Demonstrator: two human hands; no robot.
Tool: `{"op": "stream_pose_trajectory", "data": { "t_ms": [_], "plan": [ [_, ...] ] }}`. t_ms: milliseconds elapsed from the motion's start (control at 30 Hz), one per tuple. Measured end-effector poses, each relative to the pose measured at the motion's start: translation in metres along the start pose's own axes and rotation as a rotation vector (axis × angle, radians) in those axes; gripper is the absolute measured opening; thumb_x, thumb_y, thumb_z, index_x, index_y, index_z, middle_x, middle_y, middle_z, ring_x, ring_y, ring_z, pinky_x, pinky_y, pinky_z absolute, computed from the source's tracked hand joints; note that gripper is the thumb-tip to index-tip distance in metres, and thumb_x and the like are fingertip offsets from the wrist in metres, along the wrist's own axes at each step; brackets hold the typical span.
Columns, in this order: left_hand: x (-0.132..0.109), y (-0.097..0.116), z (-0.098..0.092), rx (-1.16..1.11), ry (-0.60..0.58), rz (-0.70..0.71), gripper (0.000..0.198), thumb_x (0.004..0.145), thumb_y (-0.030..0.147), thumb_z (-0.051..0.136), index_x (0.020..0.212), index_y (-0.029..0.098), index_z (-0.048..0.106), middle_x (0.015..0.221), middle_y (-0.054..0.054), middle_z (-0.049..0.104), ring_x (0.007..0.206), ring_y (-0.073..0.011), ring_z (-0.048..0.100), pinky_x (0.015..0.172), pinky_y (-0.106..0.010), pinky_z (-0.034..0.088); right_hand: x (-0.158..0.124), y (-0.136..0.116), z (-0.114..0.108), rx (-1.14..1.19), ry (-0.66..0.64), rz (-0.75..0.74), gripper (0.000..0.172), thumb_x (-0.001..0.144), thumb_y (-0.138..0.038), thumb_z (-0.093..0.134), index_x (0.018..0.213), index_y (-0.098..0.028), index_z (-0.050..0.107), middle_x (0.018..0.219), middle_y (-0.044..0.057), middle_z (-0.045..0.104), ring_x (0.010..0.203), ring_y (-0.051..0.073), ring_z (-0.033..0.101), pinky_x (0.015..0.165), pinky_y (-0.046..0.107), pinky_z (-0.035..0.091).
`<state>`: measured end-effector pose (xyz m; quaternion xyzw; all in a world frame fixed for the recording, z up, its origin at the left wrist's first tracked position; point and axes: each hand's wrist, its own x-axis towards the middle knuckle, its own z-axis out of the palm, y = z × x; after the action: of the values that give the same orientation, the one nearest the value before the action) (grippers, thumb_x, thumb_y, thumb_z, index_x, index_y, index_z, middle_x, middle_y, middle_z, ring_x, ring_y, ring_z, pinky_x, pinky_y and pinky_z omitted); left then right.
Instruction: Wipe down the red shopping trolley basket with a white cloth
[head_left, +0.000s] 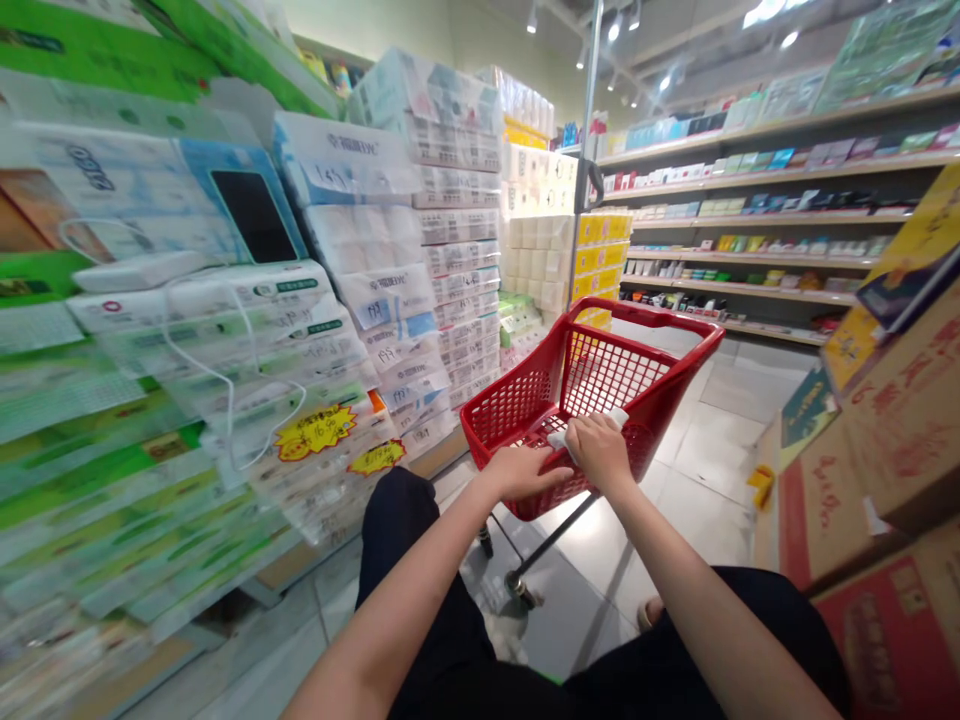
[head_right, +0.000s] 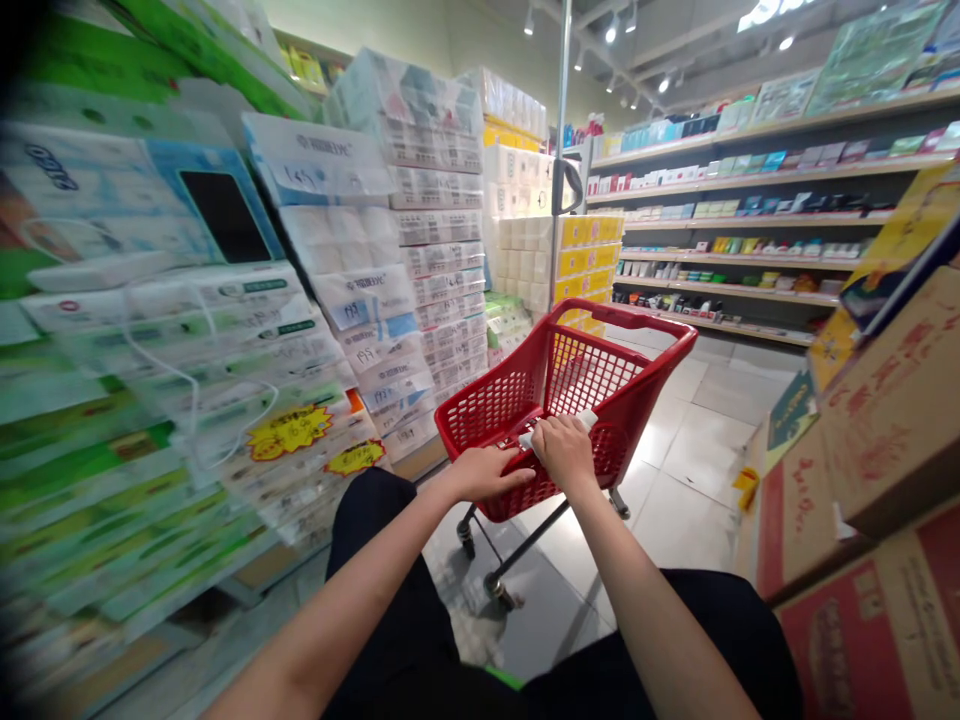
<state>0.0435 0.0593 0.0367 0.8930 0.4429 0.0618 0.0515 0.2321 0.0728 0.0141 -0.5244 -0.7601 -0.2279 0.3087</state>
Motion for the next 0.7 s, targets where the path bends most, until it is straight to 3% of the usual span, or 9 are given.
{"op": "stream_pose_trajectory", "data": {
  "t_ms": [133,300,433,600,700],
  "plan": [
    [0.0,0.009,0.006,0.068,0.069,-0.183,0.052,0.092,0.062,0.031,0.111,0.021,0.057,0.1,-0.01,0.069,0.09,-0.027,0.066,0.073,-0.033,0.048,0.002,-0.02,0.001,-0.003,0.053,-0.018,0.029,0.095,-0.025,0.037,0.074,-0.021,0.056,0.075,0.006,0.061,0.08,0.021,0.048,0.083,0.036,0.03],
    [-0.017,-0.001,0.003,0.075,0.071,-0.153,0.047,0.098,0.054,0.021,0.118,0.028,0.053,0.1,-0.006,0.069,0.091,-0.023,0.066,0.075,-0.031,0.048,-0.002,-0.02,-0.005,0.013,-0.035,-0.136,0.03,0.096,-0.027,0.036,0.077,-0.021,0.058,0.078,0.005,0.062,0.081,0.019,0.049,0.081,0.035,0.03],
    [-0.022,-0.011,0.002,0.099,0.062,-0.142,0.045,0.098,0.055,0.022,0.119,0.029,0.053,0.099,-0.006,0.07,0.089,-0.0228,0.067,0.074,-0.03,0.048,-0.005,0.015,-0.016,-0.015,-0.055,-0.191,0.03,0.096,-0.029,0.036,0.079,-0.021,0.059,0.079,0.005,0.063,0.08,0.019,0.049,0.08,0.034,0.03],
    [-0.021,-0.016,0.006,0.109,0.058,-0.128,0.046,0.097,0.056,0.022,0.117,0.029,0.054,0.095,-0.006,0.07,0.085,-0.0239,0.068,0.07,-0.031,0.048,-0.008,0.086,-0.043,-0.145,-0.045,-0.081,0.03,0.096,-0.033,0.034,0.082,-0.021,0.058,0.088,0.007,0.062,0.091,0.023,0.049,0.088,0.038,0.031],
    [-0.02,-0.013,0.007,0.104,0.068,-0.134,0.047,0.097,0.056,0.02,0.118,0.029,0.053,0.096,-0.007,0.07,0.086,-0.0242,0.068,0.071,-0.032,0.048,-0.01,0.104,-0.051,-0.182,-0.002,-0.003,0.028,0.095,-0.033,0.034,0.087,-0.021,0.058,0.095,0.01,0.061,0.102,0.027,0.046,0.097,0.042,0.028]
  ]
}}
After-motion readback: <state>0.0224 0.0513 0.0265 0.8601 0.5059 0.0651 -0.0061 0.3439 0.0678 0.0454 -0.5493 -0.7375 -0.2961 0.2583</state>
